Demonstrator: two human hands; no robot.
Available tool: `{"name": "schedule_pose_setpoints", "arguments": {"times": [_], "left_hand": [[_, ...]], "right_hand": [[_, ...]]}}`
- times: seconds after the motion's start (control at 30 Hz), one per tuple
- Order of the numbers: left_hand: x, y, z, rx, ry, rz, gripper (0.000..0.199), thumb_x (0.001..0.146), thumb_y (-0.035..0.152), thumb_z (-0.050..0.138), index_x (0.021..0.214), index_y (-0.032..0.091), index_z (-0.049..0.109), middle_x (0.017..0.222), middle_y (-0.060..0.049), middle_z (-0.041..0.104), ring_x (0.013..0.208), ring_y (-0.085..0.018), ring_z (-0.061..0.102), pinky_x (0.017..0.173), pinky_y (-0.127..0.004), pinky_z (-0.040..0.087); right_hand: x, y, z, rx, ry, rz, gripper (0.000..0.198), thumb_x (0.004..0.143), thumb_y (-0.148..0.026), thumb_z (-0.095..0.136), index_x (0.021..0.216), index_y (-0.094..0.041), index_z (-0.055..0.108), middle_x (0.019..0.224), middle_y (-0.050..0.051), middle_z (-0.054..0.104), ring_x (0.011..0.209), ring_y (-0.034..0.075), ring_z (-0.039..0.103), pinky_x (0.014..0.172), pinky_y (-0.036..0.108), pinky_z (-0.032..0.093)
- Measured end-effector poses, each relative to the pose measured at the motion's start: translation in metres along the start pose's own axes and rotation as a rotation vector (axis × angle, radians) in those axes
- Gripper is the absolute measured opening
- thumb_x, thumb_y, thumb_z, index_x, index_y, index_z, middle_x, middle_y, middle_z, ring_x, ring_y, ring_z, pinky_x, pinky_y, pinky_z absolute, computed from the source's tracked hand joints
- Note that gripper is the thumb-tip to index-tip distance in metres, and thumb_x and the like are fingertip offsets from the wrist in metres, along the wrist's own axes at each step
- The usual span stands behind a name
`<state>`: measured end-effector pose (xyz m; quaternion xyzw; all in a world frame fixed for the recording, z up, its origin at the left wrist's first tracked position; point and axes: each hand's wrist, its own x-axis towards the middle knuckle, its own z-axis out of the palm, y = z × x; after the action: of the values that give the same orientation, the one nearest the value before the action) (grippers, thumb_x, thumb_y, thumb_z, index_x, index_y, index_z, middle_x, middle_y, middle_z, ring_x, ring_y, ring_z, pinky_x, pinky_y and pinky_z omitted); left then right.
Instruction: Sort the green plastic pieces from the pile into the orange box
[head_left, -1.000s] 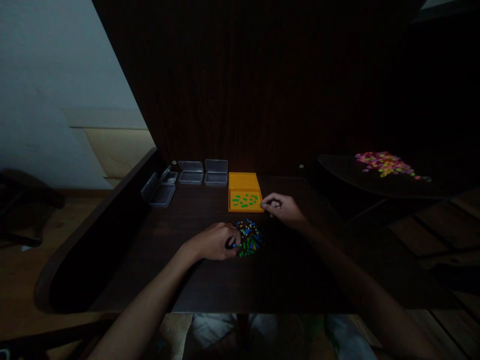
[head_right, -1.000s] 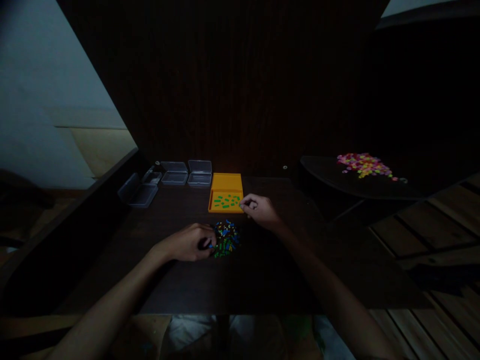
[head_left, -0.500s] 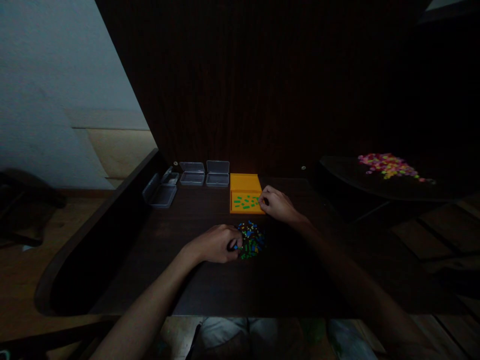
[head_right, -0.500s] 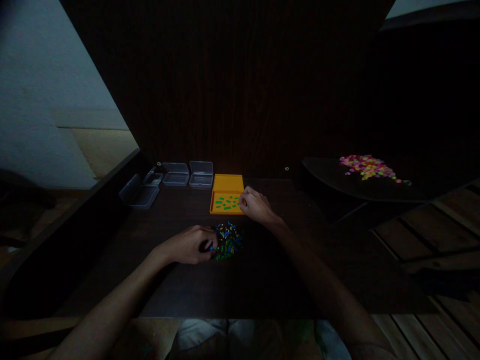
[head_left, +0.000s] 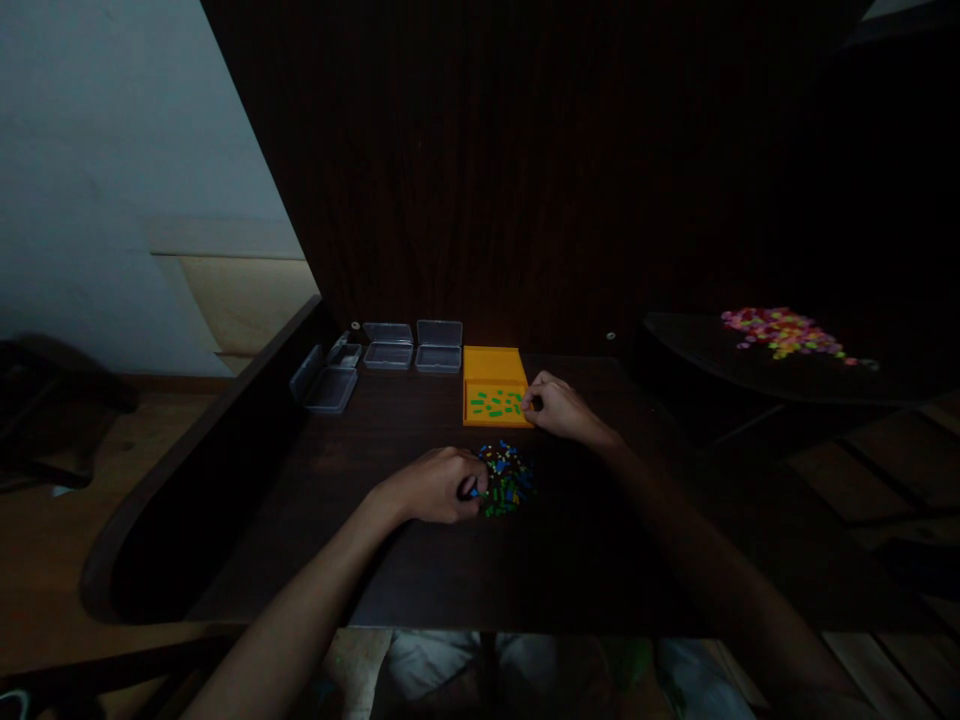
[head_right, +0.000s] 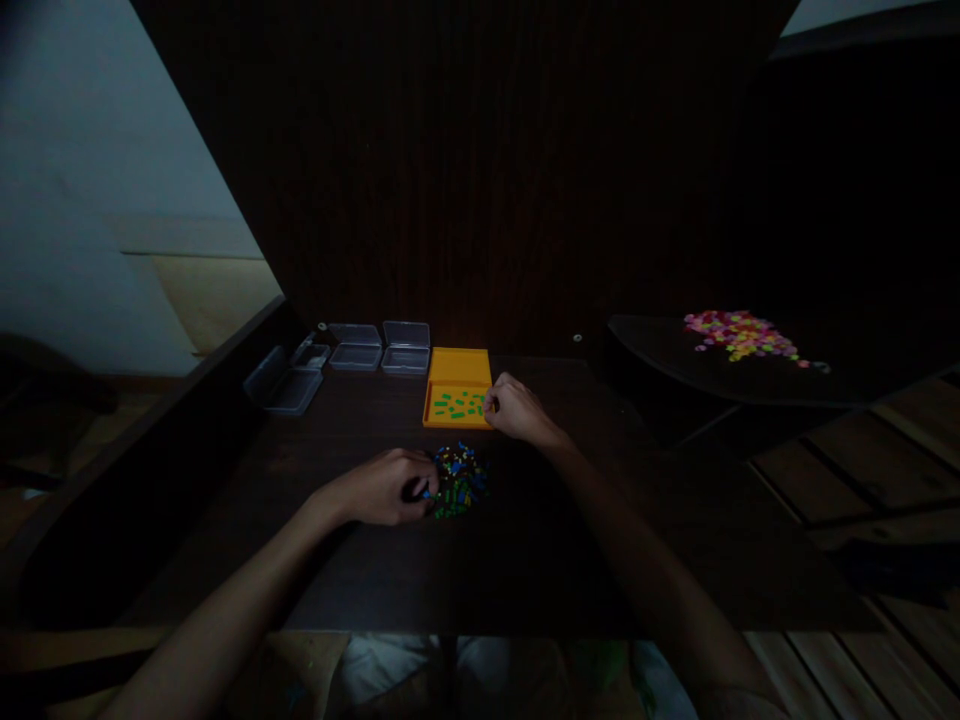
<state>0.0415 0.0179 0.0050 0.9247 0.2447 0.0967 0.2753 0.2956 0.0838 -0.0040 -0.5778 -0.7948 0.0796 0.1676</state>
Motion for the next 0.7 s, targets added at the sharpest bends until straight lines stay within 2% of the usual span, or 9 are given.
{"name": "schedule_pose_setpoints", "arguments": {"times": [0.23,0.57,0.7], "left_hand": [[0.0,0.0,-0.001,-0.007,0.004,0.006,0.008,0.07,0.012,0.06,0.077,0.017,0.061,0.067,0.002,0.057,0.059,-0.01,0.051,0.059,-0.02,0.038],[0.0,0.0,-0.001,0.005,0.006,-0.013,0.011,0.069,0.012,0.06,0.079,0.017,0.063,0.07,0.001,0.059,0.06,-0.01,0.051,0.06,-0.021,0.038],[0.0,0.002,-0.002,0.001,0.003,-0.024,0.01,0.069,0.011,0.06,0.078,0.016,0.063,0.07,0.002,0.059,0.06,-0.01,0.051,0.06,-0.02,0.038]], "right_hand": [[0.002,-0.006,0.001,-0.029,-0.024,0.026,0.006,0.075,-0.023,0.068,0.074,-0.019,0.072,0.088,0.005,0.06,0.078,0.015,0.058,0.066,0.023,0.043],[-0.002,-0.008,-0.006,-0.077,-0.053,0.029,0.012,0.08,-0.02,0.062,0.075,-0.018,0.073,0.089,0.006,0.06,0.078,0.017,0.058,0.064,0.025,0.041],[-0.004,-0.008,-0.011,-0.045,-0.015,0.005,0.013,0.081,-0.019,0.06,0.079,-0.018,0.073,0.088,0.006,0.06,0.078,0.016,0.058,0.066,0.026,0.041]]}}
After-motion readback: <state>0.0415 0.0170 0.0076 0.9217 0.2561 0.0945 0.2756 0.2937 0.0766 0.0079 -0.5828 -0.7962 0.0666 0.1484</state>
